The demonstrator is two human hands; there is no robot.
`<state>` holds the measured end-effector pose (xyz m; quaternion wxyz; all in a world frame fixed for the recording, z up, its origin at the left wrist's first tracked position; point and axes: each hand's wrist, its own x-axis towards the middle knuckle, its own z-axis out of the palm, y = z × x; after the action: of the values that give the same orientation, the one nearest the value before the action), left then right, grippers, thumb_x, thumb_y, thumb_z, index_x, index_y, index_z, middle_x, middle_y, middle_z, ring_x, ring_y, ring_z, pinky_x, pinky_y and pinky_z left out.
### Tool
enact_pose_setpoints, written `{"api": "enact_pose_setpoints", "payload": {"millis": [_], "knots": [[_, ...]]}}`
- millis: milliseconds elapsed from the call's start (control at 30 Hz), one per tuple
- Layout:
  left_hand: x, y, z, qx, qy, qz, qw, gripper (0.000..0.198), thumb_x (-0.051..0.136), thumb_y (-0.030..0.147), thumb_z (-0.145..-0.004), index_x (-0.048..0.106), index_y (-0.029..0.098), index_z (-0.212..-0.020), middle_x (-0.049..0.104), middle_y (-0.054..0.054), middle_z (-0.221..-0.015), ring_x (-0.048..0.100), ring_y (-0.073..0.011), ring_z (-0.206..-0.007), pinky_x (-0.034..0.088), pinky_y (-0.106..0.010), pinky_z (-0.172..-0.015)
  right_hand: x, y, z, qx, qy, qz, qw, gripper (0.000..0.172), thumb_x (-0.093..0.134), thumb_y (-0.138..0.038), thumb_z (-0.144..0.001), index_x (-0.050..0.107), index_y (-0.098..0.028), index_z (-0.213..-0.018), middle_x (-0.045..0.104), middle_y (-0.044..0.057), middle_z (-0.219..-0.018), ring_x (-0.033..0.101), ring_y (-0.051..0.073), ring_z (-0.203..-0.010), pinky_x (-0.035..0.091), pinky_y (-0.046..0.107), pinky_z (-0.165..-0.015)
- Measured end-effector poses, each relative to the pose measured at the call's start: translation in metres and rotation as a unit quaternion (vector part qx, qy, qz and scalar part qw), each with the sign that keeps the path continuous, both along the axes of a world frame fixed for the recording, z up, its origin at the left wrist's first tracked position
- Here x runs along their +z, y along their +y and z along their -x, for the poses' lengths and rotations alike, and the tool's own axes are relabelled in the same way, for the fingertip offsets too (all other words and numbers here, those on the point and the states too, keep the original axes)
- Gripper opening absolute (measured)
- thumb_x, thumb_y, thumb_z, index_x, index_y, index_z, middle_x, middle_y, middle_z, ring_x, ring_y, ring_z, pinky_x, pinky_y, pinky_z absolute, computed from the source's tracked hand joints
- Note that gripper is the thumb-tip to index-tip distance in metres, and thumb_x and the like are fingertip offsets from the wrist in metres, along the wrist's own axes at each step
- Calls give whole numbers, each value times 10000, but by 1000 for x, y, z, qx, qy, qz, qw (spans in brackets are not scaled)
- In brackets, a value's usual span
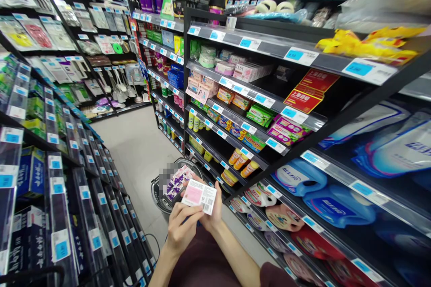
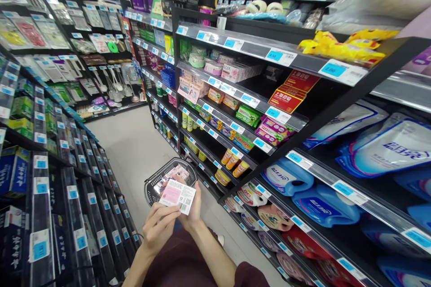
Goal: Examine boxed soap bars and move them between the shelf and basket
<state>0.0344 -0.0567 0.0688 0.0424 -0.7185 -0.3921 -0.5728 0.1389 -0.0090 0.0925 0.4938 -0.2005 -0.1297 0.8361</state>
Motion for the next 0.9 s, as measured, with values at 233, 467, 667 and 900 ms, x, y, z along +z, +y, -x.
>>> {"api": "enact_pose_setpoints", "payload": {"millis": [233,467,667,900], "knots": [[-6,0,2,-2,1,8,1000,335,651,-43,-810,710,206,-1027,763,-60,-918,665,-183,-804,544,-345,-718,-1,1,0,-3,-10,-1,1000,672,439,-683,-883,607,-186,-1302,743,125,-1084,703,293,-967,555,442,-839],[-8,0,2,3,1,12,1000,332,633,-30,-828,706,220,-1034,762,-55,-915,673,-181,-804,548,-344,-716,-2,2,1,0,-29,-1,1000,700,453,-702,-862,613,-173,-1291,746,130,-1073,701,299,-969,559,446,-836],[-7,1,3,4,4,10,1000,335,642,-41,-819,702,208,-1034,758,-57,-922,663,-181,-819,545,-343,-718,0,2,2,0,-16,-5,1000,671,441,-681,-878,617,-179,-1288,744,125,-1078,697,301,-985,556,454,-847],[-5,2,5,20,17,-7,1000,339,632,-53,-816,696,197,-1037,753,-62,-916,661,-173,-800,543,-329,-706,-1,3,5,5,-9,0,1000,674,447,-674,-879,619,-166,-1288,746,131,-1084,694,300,-1002,545,462,-880]]}}
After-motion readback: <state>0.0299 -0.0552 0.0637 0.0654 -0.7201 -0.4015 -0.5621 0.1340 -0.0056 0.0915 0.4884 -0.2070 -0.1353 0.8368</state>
